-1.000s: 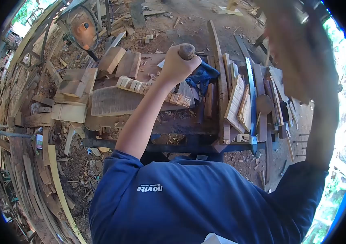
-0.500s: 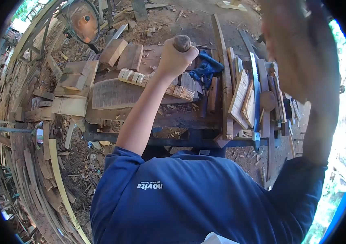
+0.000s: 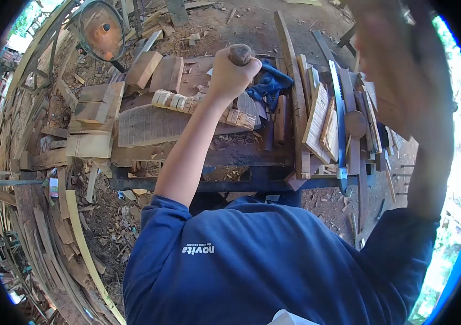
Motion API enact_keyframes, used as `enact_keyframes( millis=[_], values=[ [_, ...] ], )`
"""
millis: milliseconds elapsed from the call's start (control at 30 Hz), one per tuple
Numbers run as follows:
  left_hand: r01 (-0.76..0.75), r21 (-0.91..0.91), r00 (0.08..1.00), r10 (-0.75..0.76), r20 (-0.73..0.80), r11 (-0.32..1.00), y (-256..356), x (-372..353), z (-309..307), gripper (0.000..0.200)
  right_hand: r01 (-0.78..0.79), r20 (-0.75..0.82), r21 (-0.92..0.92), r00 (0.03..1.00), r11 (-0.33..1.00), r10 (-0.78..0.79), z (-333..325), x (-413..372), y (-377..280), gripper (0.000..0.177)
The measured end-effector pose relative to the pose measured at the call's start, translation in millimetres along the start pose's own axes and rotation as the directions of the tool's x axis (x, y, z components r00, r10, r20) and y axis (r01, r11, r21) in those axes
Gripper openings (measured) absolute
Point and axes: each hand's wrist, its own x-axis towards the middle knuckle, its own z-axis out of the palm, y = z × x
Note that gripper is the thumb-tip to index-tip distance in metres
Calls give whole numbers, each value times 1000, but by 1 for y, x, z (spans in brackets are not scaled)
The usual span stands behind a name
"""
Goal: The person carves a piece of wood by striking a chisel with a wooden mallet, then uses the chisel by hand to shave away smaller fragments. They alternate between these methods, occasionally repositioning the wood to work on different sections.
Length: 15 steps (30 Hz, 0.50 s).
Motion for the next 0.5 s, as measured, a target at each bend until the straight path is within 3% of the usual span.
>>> enact_keyframes(
  millis=[100, 133, 233, 267, 367, 500],
  values=[
    [-50, -26, 999, 50, -21, 998, 6, 4, -6, 22, -173, -212, 204, 953, 964, 216, -11, -17, 10, 52],
    [-65, -47, 997, 63, -37, 997, 13, 3, -7, 23, -65, -162, 216, 982, 974, 102, -12, -24, 13, 50],
    [-92, -89, 996, 91, -14, 992, 26, 10, -12, 23, 57, -66, 222, 997, 973, -43, -9, -39, 22, 45],
    [-72, -81, 997, 73, 11, 994, 28, 12, -12, 22, -21, -137, 311, 988, 950, 67, 4, -46, 19, 45],
    [-21, -41, 1000, 21, 6, 999, 28, 11, 0, 21, -143, -152, 432, 962, 890, 228, 14, -50, 34, 49],
    [11, -24, 1000, -10, 7, 1000, 19, 12, 9, 20, -197, -47, 455, 968, 868, 245, 11, -47, 55, 50]
  ],
)
